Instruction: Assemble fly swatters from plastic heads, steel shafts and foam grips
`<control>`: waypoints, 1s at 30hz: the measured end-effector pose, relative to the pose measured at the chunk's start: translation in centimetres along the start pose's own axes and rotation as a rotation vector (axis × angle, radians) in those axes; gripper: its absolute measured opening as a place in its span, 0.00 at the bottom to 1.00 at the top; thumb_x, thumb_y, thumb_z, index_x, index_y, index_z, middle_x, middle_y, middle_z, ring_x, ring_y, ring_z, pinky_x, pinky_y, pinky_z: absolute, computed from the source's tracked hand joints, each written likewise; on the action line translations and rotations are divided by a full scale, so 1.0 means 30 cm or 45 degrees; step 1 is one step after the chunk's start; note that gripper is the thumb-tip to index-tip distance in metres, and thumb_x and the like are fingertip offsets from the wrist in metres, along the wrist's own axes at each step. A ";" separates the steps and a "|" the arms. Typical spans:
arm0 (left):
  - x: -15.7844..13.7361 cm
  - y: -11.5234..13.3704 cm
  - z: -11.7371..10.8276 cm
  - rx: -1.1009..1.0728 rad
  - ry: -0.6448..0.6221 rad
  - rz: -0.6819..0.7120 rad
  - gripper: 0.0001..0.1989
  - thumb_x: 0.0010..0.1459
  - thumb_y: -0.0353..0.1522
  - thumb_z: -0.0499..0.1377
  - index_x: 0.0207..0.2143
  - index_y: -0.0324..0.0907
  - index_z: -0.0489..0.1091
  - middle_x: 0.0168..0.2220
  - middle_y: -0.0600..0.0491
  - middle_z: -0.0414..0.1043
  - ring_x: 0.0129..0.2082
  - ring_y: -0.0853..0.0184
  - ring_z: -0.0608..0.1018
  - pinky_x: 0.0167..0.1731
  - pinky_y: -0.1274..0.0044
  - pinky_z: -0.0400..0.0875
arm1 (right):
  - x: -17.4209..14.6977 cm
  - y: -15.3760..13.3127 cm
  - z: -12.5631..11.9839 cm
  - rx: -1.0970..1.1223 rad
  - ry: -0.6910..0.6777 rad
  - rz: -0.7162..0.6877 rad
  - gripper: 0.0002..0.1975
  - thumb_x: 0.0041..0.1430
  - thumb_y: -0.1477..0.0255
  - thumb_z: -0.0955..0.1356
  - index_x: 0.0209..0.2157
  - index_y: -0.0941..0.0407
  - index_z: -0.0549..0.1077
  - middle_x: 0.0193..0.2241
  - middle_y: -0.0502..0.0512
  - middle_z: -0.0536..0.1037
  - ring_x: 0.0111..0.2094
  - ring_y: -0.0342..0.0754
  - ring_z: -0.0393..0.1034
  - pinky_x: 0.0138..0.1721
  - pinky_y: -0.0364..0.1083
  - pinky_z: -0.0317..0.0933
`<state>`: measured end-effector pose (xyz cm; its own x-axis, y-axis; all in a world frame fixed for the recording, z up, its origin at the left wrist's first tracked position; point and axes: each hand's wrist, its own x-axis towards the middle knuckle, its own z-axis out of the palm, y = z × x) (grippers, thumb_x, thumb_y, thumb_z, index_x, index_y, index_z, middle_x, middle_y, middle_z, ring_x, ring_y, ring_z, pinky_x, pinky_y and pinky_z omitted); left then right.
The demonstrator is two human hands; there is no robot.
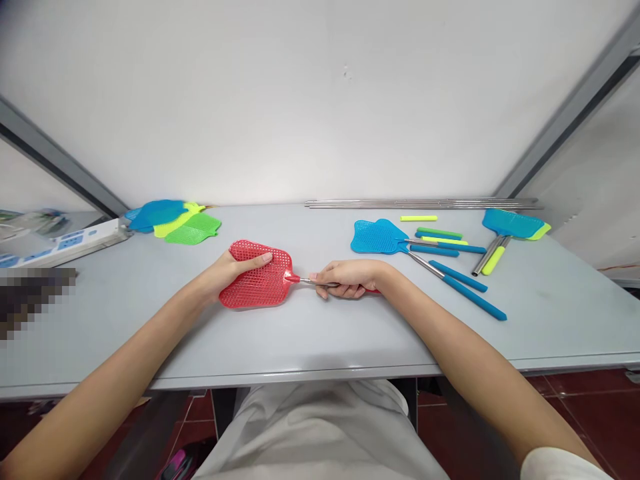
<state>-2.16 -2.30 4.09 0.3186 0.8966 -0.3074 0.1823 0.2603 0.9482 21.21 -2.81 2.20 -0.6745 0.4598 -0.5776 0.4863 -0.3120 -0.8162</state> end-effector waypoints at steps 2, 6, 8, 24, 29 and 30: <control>0.002 -0.001 -0.003 0.009 -0.009 -0.006 0.12 0.43 0.39 0.62 0.28 0.40 0.71 0.27 0.53 0.76 0.26 0.68 0.76 0.27 0.78 0.71 | 0.000 0.001 0.000 0.001 0.004 0.005 0.21 0.53 0.54 0.59 0.25 0.59 0.63 0.12 0.40 0.44 0.12 0.33 0.35 0.08 0.34 0.33; 0.004 -0.006 -0.006 0.035 0.005 0.011 0.14 0.43 0.40 0.61 0.29 0.40 0.71 0.29 0.51 0.76 0.28 0.66 0.76 0.28 0.76 0.71 | 0.002 0.006 -0.003 -0.011 0.000 -0.009 0.21 0.53 0.53 0.59 0.26 0.59 0.63 0.12 0.40 0.45 0.12 0.33 0.35 0.09 0.34 0.33; 0.002 -0.005 -0.005 0.030 0.003 0.007 0.14 0.43 0.40 0.61 0.30 0.40 0.71 0.30 0.51 0.76 0.28 0.66 0.76 0.29 0.76 0.72 | 0.003 0.008 -0.003 -0.022 -0.003 -0.021 0.22 0.53 0.53 0.58 0.26 0.59 0.64 0.12 0.40 0.46 0.12 0.33 0.35 0.09 0.34 0.34; 0.012 -0.015 -0.012 0.018 0.030 0.012 0.15 0.40 0.40 0.63 0.29 0.40 0.72 0.29 0.51 0.76 0.28 0.65 0.77 0.28 0.75 0.73 | -0.003 0.000 0.006 -0.061 0.040 -0.013 0.22 0.53 0.53 0.58 0.27 0.60 0.65 0.13 0.41 0.46 0.12 0.33 0.36 0.09 0.35 0.34; 0.014 -0.017 -0.014 0.064 0.057 0.024 0.15 0.40 0.41 0.62 0.29 0.40 0.72 0.29 0.51 0.76 0.27 0.65 0.77 0.28 0.75 0.72 | -0.003 -0.007 0.013 -0.096 0.068 0.016 0.23 0.53 0.52 0.57 0.29 0.60 0.65 0.13 0.41 0.49 0.11 0.33 0.36 0.08 0.35 0.35; 0.013 -0.016 -0.011 0.076 0.049 0.030 0.15 0.41 0.41 0.62 0.29 0.40 0.72 0.29 0.51 0.76 0.27 0.65 0.77 0.27 0.76 0.72 | -0.002 -0.008 0.017 -0.110 0.080 0.015 0.24 0.53 0.51 0.57 0.29 0.59 0.65 0.13 0.42 0.49 0.11 0.33 0.36 0.08 0.36 0.35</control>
<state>-2.43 -1.95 3.54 0.2876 0.9157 -0.2807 0.2308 0.2182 0.9482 20.86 -3.19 2.43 -0.6336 0.5088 -0.5828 0.5418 -0.2460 -0.8037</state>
